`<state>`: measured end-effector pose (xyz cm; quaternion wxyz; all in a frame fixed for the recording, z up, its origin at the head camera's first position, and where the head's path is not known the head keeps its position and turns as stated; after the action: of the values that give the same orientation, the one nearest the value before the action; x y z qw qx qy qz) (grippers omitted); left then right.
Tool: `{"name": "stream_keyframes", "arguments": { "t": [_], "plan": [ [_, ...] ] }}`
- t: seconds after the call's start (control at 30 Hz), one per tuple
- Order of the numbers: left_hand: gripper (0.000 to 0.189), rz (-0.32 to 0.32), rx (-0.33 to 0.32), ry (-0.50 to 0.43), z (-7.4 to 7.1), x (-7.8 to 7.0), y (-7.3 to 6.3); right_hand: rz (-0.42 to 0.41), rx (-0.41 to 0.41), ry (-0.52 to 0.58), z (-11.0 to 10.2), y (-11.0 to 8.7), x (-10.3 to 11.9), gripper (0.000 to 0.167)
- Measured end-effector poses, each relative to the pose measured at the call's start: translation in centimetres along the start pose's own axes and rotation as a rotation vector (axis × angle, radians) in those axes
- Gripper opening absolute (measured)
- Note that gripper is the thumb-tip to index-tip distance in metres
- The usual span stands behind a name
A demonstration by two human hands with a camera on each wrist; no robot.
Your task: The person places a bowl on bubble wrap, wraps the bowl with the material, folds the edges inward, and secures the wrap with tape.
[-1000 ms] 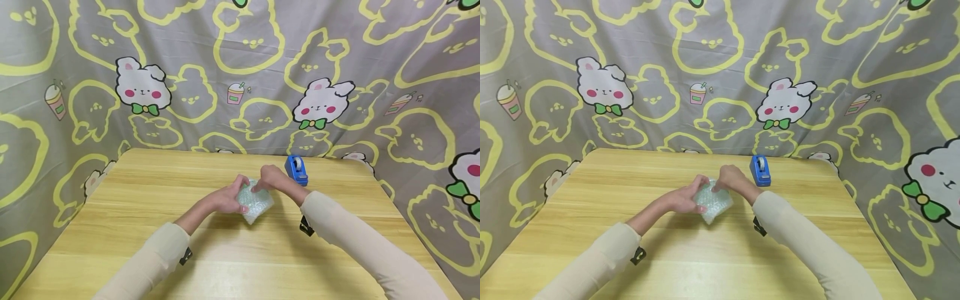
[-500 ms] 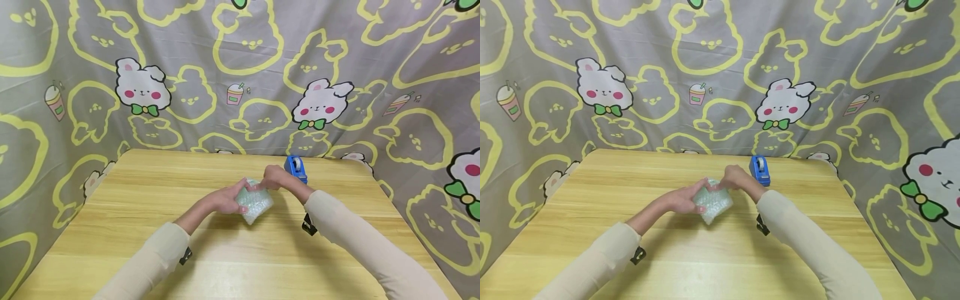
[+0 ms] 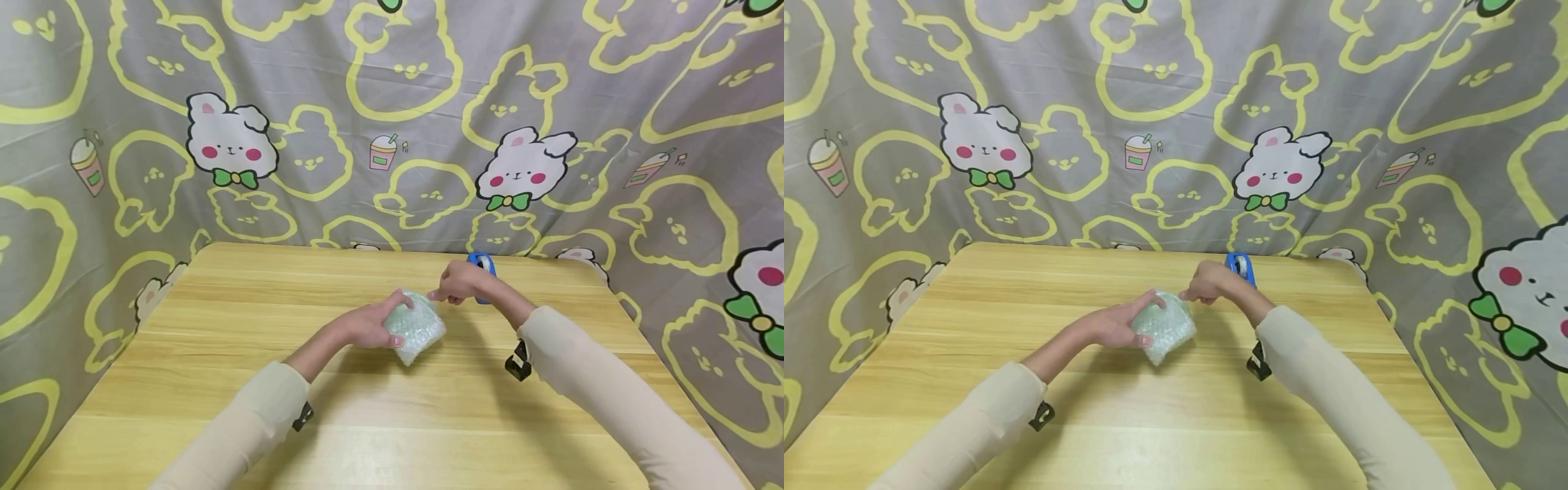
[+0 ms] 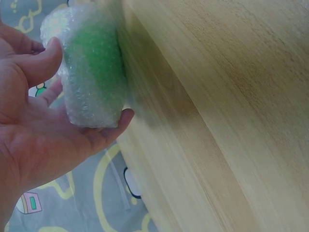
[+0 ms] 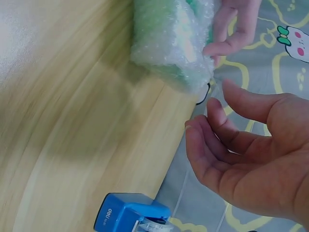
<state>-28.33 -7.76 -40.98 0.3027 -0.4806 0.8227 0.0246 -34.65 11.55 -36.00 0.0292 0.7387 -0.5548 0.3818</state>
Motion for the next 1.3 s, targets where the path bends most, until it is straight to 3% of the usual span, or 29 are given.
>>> {"name": "stream_keyframes", "arguments": {
  "t": [0.2,0.37,0.57,0.73,0.87,1.17,1.3],
  "plan": [
    [0.065,0.03,0.018,0.026,0.0,-0.2,0.0,-0.022,-0.002,0.024,-0.2,-0.3,-0.1,0.029],
    [0.067,0.036,0.044,0.009,0.1,-0.2,0.1,-0.024,-0.061,0.047,-0.3,-0.4,-0.3,0.023],
    [0.069,0.032,0.058,0.002,0.2,-0.2,0.1,-0.023,-0.131,0.064,-0.3,-0.6,-1.0,0.032],
    [0.071,0.03,0.066,0.001,0.2,-0.2,0.2,0.0,-0.1,0.118,0.2,-0.8,-1.6,0.042],
    [0.073,0.028,0.069,0.009,0.2,-0.3,0.1,-0.003,-0.086,0.168,0.9,-0.9,-1.7,0.041],
    [0.074,0.02,0.082,0.01,0.2,-0.3,0.1,-0.064,-0.201,0.27,1.7,-0.8,-1.8,0.024],
    [0.074,0.021,0.089,0.011,0.2,-0.3,0.3,-0.084,-0.246,0.24,2.0,-0.6,-2.2,0.023]
  ]
}}
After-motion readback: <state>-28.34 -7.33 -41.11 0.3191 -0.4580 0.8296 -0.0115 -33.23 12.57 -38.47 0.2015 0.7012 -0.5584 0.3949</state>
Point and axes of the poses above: each hand's wrist, its own y-axis towards the middle knuckle, its own z-axis out of the palm, x = y × z, the point moved 4 cm from there along y, towards the middle knuckle, and after that the axes turned 9 degrees about y, right-handed, at the moved point
